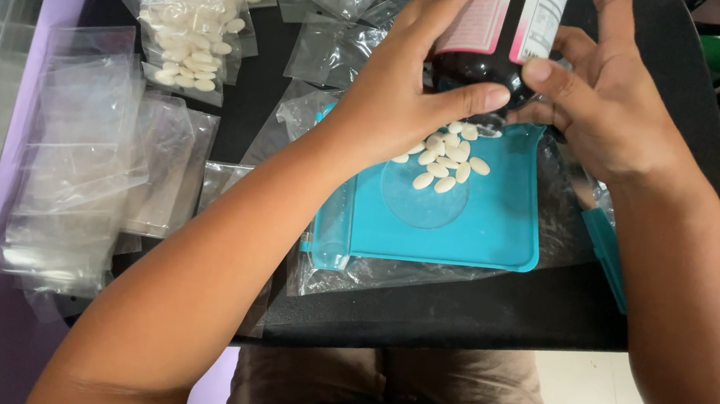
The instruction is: Portioning collagen pills from a large bottle into individual plastic bags using a counting tray.
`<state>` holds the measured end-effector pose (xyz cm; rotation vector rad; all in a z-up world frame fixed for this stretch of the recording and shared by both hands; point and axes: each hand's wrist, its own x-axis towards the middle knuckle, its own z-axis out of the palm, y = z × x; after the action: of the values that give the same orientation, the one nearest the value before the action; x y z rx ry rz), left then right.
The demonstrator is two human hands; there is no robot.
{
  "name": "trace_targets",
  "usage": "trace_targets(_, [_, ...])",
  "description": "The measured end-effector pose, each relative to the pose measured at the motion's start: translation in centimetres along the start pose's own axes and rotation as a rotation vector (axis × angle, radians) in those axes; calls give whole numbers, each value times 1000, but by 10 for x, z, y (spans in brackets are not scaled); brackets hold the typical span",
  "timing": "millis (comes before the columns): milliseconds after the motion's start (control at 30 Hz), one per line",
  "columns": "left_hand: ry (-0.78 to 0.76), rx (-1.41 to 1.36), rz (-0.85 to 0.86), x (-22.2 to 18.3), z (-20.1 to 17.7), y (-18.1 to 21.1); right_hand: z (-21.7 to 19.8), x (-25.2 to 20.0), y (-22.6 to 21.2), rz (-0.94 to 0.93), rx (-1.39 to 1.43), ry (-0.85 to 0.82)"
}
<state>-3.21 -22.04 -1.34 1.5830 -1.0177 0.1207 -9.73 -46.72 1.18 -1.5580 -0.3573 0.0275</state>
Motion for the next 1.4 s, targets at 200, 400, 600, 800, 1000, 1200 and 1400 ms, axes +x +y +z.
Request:
trace_targets(200, [31,24,-26,1,0,6,2,-1,-5,-22,33,6])
trace_targets(400, [20,67,-15,0,-1,-7,4,-2,-6,20,20,32])
trace_targets(600, [-109,-283,-70,13,-9,40,16,-5,-30,-58,167,56])
trace_targets(800, [46,307,200,1,11,53,25,-15,-47,-137,128,65])
trace_targets(1000, [81,432,202,6,9,75,36,-13,-65,-54,132,118])
trace_targets(1200, [137,430,183,7,9,86,1,-23,-64,182,-107,223])
trace_targets(1400, [123,468,190,7,13,85,-53,-22,-19,158,-1171,165])
